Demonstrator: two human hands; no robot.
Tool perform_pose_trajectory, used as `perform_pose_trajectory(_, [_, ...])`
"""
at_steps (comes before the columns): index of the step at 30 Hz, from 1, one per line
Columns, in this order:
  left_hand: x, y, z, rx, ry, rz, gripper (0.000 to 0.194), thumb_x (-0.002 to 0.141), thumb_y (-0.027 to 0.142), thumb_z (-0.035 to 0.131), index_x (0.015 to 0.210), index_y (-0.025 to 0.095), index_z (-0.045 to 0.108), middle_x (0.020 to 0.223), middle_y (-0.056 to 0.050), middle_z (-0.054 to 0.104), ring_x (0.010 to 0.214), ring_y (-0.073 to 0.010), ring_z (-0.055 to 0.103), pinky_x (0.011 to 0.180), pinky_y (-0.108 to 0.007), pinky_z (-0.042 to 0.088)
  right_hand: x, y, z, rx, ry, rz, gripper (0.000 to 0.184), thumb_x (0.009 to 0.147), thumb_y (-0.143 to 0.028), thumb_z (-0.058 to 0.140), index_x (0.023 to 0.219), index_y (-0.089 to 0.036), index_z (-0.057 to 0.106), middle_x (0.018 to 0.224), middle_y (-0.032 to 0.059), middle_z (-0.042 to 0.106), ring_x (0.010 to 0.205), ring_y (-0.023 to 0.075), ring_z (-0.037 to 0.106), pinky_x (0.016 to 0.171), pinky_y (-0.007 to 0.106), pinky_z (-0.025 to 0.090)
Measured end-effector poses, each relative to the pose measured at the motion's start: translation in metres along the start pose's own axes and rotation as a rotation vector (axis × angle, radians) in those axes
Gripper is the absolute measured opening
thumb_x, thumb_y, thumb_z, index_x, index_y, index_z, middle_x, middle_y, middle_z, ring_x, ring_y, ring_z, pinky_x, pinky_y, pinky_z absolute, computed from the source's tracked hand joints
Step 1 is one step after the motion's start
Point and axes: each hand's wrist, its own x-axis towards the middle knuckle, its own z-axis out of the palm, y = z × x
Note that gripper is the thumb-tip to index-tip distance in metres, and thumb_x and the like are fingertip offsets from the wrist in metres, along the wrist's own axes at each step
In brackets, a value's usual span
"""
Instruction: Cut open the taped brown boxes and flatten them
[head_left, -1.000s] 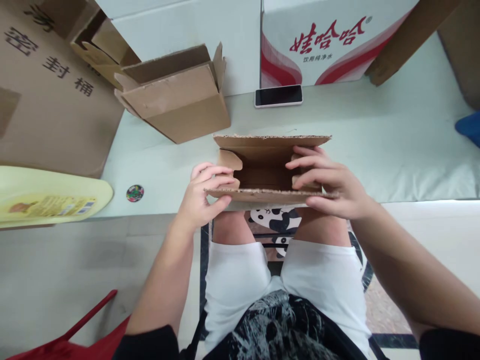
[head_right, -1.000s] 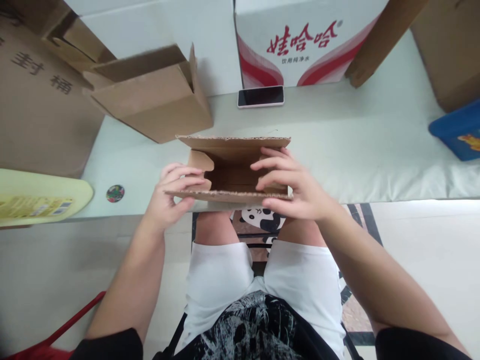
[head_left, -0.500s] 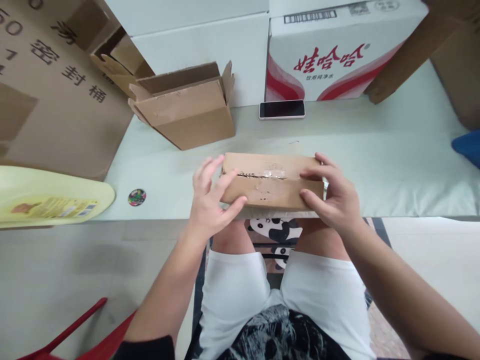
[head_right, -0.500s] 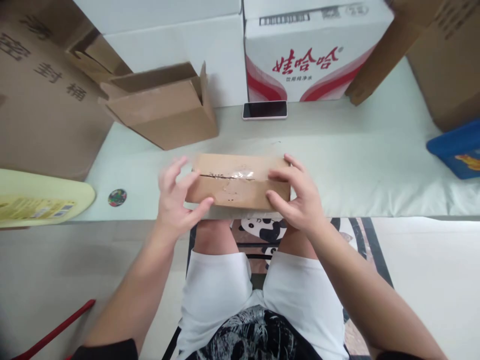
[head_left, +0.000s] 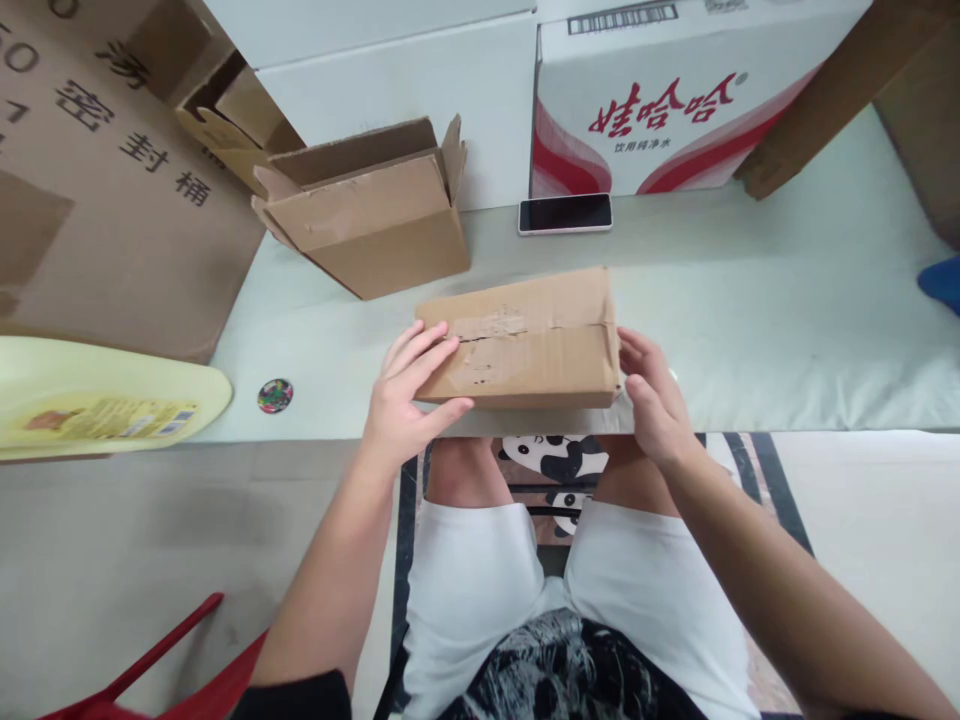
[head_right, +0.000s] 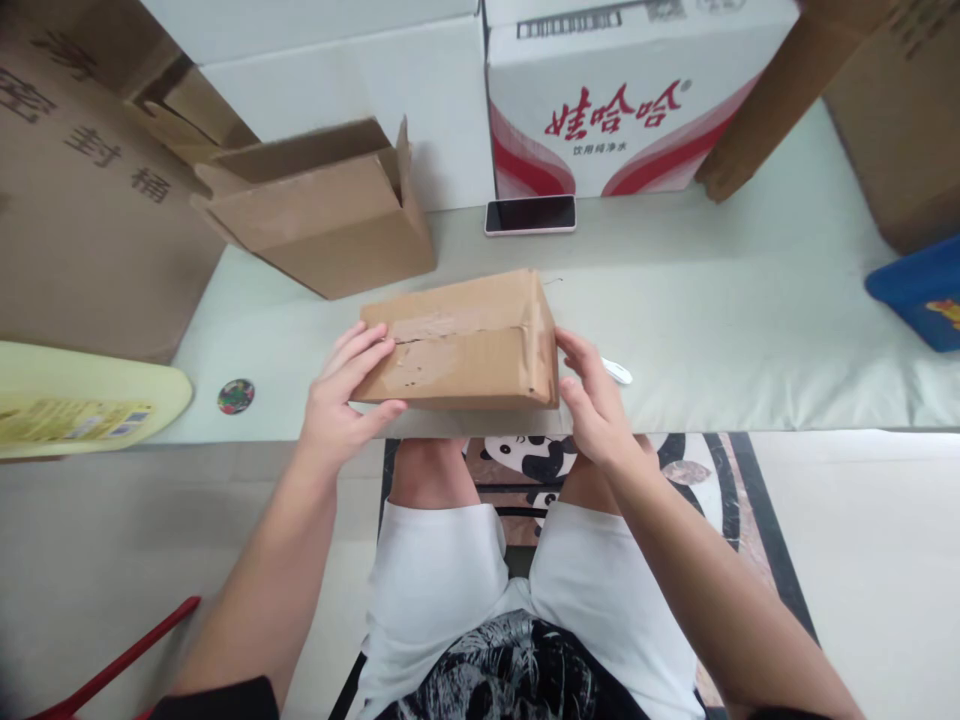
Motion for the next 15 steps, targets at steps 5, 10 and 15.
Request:
perform_pose_trajectory(5, [-0.001, -0.006, -0.009, -0.033, 0.030, -0.050, 0.068, 0.092, 0.073, 0.066, 0.141, 0.027, 0.070, 0.152, -0.014, 0.067, 0.152, -0.0374, 0.053, 0.129, -0.067, 0.036, 0.014, -0.011, 0.005, 0.104, -0.133, 0.096, 0.068, 0.103, -0.065, 0.051, 0.161, -0.031, 0.040, 0.172, 0.0150, 0.044, 0.148, 0.0313, 0.059, 0.116, 0.054, 0.056])
perform_pose_trajectory(10, [0.007, 0.007, -0.017, -0.165, 0.154, -0.259, 0.063, 0.093, 0.073, 0.064, 0.128, 0.023, 0.077, 0.141, -0.013, 0.074, 0.141, -0.0335, 0.065, 0.125, -0.055, 0.047, 0.019, -0.040, 0.000, 0.017, -0.135, -0.017, 0.066, 0.102, -0.065, 0.053, 0.161, -0.037, 0.045, 0.175, 0.0114, 0.041, 0.158, 0.0366, 0.046, 0.125, 0.066, 0.044])
perform_pose_trajectory(15, [0.007, 0.011, -0.011, -0.422, 0.297, -0.578, 0.067, 0.100, 0.077, 0.046, 0.111, 0.021, 0.081, 0.116, -0.011, 0.083, 0.116, -0.0304, 0.077, 0.105, -0.045, 0.061, 0.023, -0.083, -0.001, -0.105, -0.089, -0.234, 0.063, 0.103, -0.062, 0.052, 0.161, -0.041, 0.044, 0.177, 0.0043, 0.037, 0.167, 0.0366, 0.029, 0.136, 0.067, 0.026])
